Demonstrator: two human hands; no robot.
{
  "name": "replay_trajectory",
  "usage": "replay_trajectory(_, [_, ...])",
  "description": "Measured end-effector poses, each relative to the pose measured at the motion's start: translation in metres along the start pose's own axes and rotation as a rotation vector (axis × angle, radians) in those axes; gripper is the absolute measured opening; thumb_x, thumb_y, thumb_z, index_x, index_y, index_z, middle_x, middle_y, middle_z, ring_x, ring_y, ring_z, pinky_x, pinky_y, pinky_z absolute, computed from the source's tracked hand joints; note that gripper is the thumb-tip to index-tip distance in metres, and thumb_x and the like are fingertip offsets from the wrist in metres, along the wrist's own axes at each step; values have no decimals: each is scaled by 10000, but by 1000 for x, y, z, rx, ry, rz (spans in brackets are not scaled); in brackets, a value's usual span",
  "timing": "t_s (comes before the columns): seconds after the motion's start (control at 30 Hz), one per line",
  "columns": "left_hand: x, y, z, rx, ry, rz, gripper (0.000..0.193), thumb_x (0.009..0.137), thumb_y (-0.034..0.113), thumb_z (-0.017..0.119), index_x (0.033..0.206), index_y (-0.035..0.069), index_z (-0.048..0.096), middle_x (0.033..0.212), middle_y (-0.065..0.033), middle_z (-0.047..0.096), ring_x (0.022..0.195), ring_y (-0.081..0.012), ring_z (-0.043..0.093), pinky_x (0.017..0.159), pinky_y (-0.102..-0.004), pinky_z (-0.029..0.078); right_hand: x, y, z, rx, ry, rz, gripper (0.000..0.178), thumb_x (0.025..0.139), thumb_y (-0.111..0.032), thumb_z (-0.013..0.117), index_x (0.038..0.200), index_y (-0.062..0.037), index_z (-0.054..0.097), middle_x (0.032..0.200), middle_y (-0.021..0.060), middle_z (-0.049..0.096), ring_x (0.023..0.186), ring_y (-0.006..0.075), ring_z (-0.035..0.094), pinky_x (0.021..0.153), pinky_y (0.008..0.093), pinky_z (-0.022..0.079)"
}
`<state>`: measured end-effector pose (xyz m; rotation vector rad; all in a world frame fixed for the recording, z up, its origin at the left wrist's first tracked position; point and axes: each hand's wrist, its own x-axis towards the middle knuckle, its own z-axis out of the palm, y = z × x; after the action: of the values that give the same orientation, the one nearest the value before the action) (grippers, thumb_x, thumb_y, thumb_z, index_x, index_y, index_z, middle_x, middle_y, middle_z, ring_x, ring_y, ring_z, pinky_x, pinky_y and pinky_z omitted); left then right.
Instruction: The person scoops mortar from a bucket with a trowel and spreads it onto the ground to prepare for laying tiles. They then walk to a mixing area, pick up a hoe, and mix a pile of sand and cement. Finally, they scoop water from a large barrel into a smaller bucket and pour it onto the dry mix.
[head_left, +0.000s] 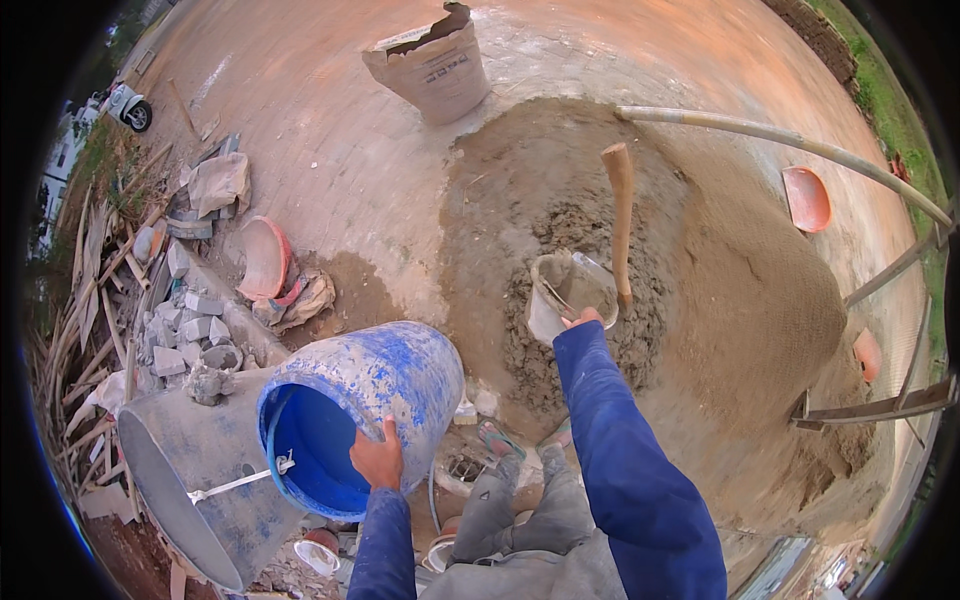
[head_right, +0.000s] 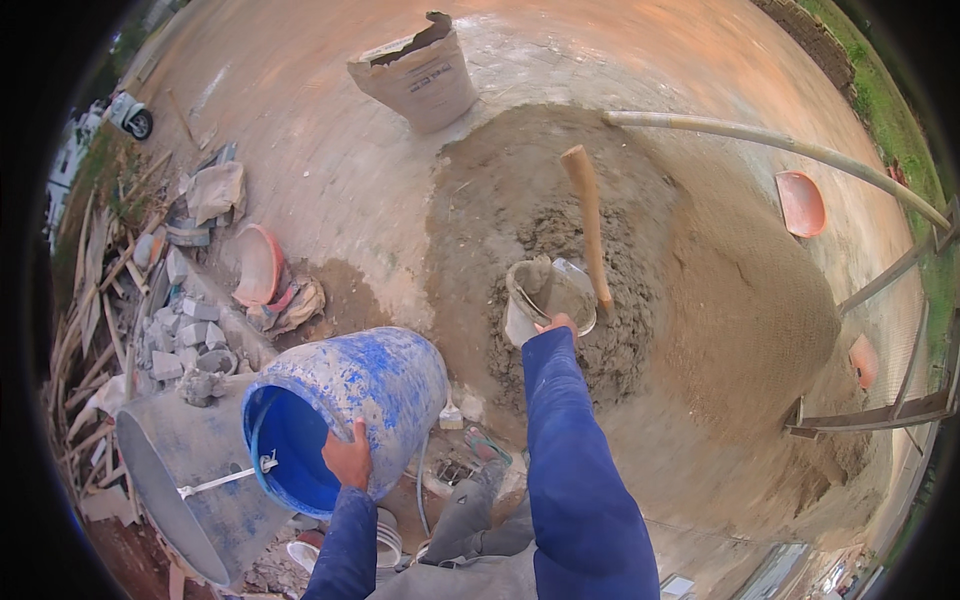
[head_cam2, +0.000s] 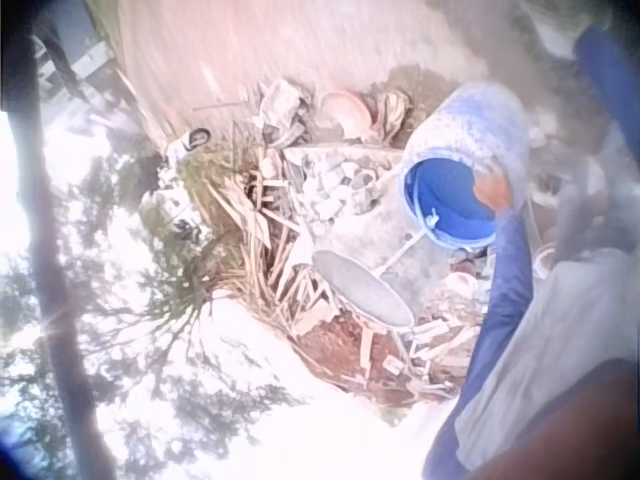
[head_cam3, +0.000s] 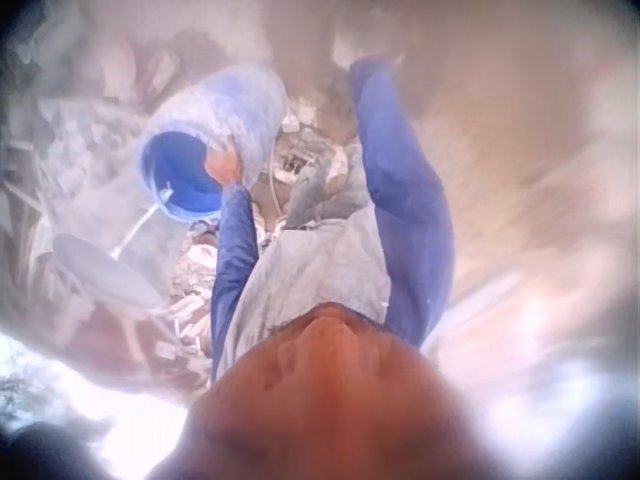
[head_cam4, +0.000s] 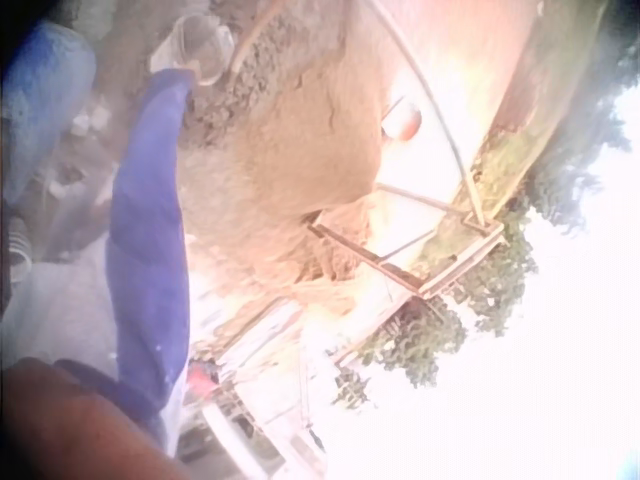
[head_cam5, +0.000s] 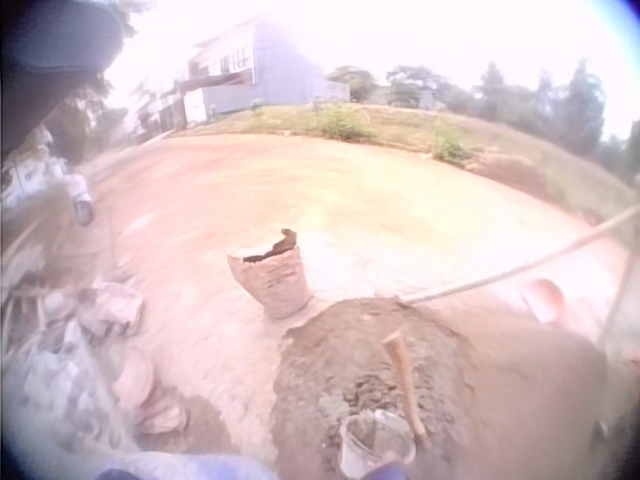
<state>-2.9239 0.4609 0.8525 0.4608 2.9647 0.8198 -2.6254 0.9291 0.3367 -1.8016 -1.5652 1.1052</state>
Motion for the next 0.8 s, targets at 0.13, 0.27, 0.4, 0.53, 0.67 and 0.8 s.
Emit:
replay_trajectory(0.13, [-3,0,-15,111,-35,-38,603,762,343,705,1121,-114,547,1074,-306,596,994,-458,565,864,-462,436,-89,10,32,-26,-87,-62,661,634,-532,777,1031,-23,638,954,161,668,883,319,640,784,386,522])
replay_trajectory(0.27, [4,-27,-56,323,52,-37,596,766,329,703,1143,-104,540,1074,-297,600,995,-452,567,867,-458,437,-293,-139,44,877,-15,920,485,752,-291,667,1115,7,550,1028,166,600,909,316,611,734,415,555])
replay_trajectory(0.4, [-1,-22,-22,146,15,-8,623,768,326,703,1174,-109,517,1106,-301,587,1020,-447,560,883,-456,429,-316,-131,-94,783,151,940,327,866,-91,459,1180,-3,485,1120,156,546,904,336,614,665,468,586])
replay_trajectory(0.53, [0,-19,-28,199,-10,-40,654,769,332,707,1193,-121,499,1155,-308,566,1062,-446,544,907,-451,419,-373,-104,-166,683,193,1017,374,858,-86,446,1223,-12,476,1133,184,561,882,354,639,636,494,578])
replay_trajectory(0.67, [-9,-23,-2,127,-41,26,648,778,330,706,1193,-124,501,1164,-309,564,1063,-446,546,906,-451,422,-368,-10,-250,-250,-79,892,496,815,-244,555,1252,-13,508,1199,168,564,1020,317,617,768,512,524])
replay_trajectory(0.8, [0,-39,-26,236,21,43,622,787,327,702,1185,-113,516,1166,-296,570,1063,-434,552,904,-448,424,-338,-74,-197,-734,-148,940,508,807,-378,595,1194,-49,586,1213,112,580,1105,237,560,897,434,455])
